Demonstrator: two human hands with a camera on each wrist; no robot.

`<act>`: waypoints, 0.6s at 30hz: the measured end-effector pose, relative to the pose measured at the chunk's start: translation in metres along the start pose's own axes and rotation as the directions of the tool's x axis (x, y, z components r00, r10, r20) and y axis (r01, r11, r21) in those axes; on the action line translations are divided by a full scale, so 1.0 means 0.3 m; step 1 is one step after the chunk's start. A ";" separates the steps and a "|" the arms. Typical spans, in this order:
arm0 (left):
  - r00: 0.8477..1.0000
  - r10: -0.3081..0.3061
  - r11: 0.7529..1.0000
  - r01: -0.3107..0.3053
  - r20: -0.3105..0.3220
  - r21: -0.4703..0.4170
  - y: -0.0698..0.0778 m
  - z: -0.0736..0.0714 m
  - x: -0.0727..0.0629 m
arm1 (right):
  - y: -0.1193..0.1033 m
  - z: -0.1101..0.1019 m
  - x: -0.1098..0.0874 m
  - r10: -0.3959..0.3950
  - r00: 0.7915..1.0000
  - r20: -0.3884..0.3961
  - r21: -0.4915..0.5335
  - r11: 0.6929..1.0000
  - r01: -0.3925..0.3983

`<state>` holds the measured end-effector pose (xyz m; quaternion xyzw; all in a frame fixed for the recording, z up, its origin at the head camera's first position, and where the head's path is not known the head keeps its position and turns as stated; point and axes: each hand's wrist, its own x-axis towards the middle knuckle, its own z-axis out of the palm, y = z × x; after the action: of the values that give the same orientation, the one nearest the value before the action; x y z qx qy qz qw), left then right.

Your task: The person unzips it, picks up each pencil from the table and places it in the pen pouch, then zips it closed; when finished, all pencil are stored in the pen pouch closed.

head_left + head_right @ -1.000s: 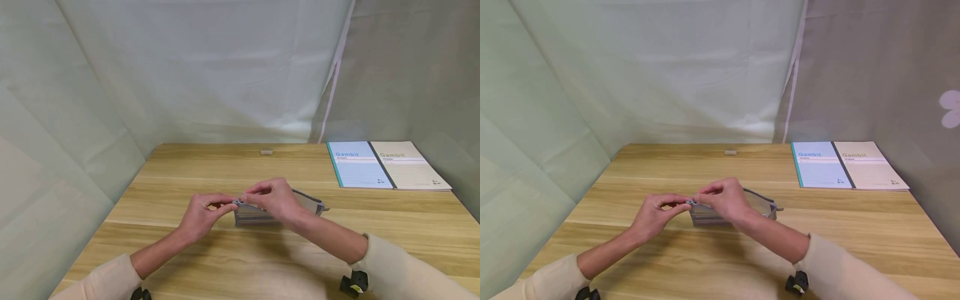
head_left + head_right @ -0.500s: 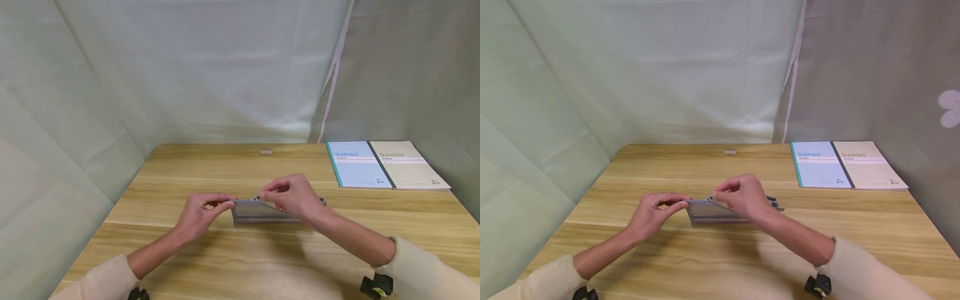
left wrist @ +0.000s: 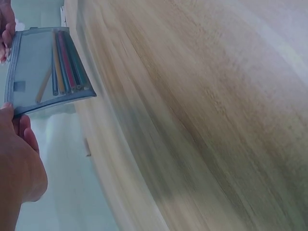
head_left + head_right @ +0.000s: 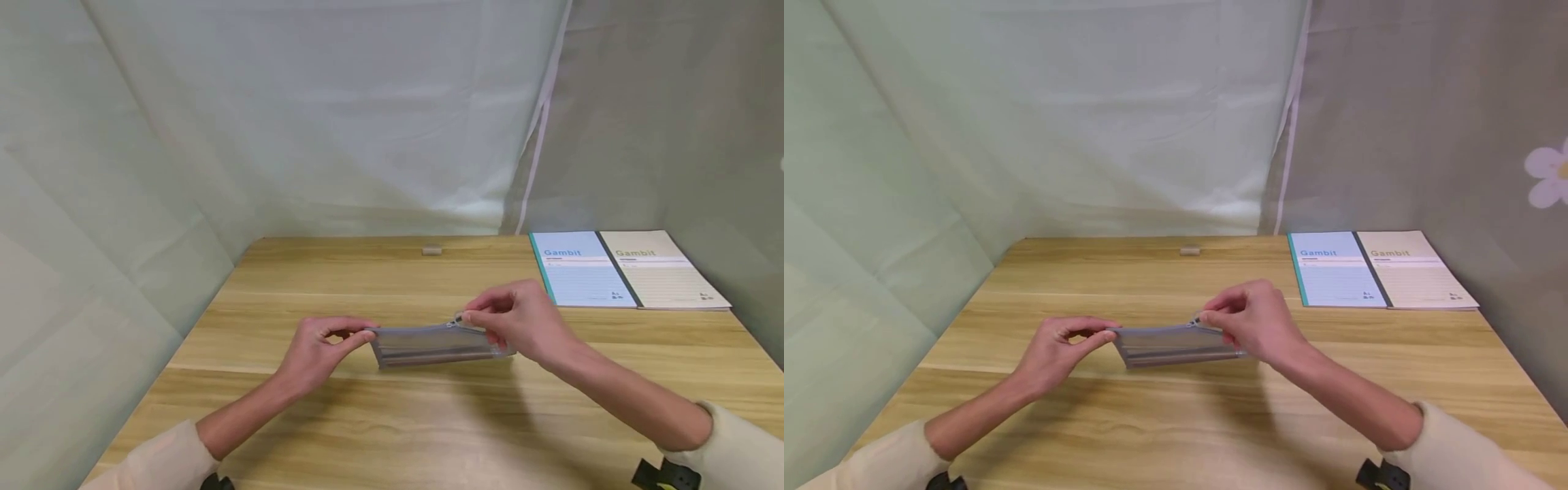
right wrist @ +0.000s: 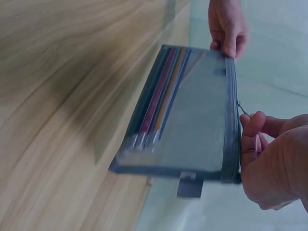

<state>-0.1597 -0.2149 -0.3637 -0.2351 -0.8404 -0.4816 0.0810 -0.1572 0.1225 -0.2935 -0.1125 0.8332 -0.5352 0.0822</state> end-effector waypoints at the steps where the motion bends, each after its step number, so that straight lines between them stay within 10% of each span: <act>1: 1.000 -0.004 1.000 0.004 -0.001 0.002 0.000 -0.002 -0.001 | 0.003 -0.011 -0.004 0.003 1.000 -0.006 -0.002 1.000 -0.003; 18: 1.000 -0.013 0.999 0.014 -0.019 0.032 -0.039 -0.032 -0.020 | 0.106 -0.213 -0.086 0.122 0.988 -0.098 0.032 0.992 -0.120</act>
<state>-0.1608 -0.2298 -0.3699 -0.2236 -0.8487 -0.4709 0.0891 -0.1520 0.1982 -0.2956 -0.0338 0.8345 -0.5449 0.0744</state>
